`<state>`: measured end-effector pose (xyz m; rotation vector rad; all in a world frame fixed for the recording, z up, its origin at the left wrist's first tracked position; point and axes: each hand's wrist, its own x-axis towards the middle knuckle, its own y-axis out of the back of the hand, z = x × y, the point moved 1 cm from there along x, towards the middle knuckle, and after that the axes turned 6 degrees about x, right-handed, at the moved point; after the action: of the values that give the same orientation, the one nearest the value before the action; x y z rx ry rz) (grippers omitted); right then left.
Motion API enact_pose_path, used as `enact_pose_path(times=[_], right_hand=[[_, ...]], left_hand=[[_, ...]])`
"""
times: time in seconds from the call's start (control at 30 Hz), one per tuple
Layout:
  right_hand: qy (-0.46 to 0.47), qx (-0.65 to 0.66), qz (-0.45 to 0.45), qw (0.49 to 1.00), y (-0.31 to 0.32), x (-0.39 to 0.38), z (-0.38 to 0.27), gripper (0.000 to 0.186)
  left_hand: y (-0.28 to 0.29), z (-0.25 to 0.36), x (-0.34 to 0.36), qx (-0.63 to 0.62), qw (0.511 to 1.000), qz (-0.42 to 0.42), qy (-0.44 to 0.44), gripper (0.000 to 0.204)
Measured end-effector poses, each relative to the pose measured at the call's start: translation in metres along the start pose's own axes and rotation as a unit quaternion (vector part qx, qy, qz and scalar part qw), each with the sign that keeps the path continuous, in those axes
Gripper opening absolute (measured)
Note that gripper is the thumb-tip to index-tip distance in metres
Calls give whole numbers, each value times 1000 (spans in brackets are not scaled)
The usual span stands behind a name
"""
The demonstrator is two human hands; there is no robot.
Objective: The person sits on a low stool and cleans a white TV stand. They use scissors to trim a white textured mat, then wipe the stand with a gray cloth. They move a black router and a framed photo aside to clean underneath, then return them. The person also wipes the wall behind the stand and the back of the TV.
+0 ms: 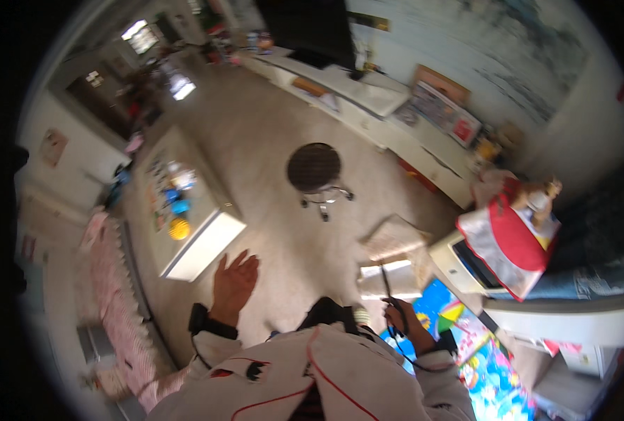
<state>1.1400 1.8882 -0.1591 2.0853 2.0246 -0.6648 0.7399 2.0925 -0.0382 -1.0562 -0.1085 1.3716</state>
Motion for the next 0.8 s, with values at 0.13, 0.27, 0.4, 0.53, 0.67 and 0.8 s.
enact_pose_path(times=[0.13, 0.27, 0.4, 0.53, 0.67, 0.8], right_hand=[[-88, 61, 66, 992, -1, 60, -17, 38], [-101, 37, 89, 990, 12, 117, -46, 41], [-111, 91, 157, 977, 16, 182, -88, 42], [-68, 100, 160, 980, 20, 245, -145, 42], [-33, 119, 186, 975, 23, 287, -184, 41], [-54, 122, 213, 968, 40, 310, -204, 43]], left_hand=[[-9, 7, 61, 40, 997, 43, 59, 43], [-12, 19, 146, 36, 990, 52, 123, 36], [-25, 34, 234, 53, 982, 58, 169, 33], [-68, 69, 317, 93, 979, 12, 180, 31], [-125, 90, 387, 161, 970, -11, 180, 29], [-176, 88, 438, 162, 965, -55, 201, 27]])
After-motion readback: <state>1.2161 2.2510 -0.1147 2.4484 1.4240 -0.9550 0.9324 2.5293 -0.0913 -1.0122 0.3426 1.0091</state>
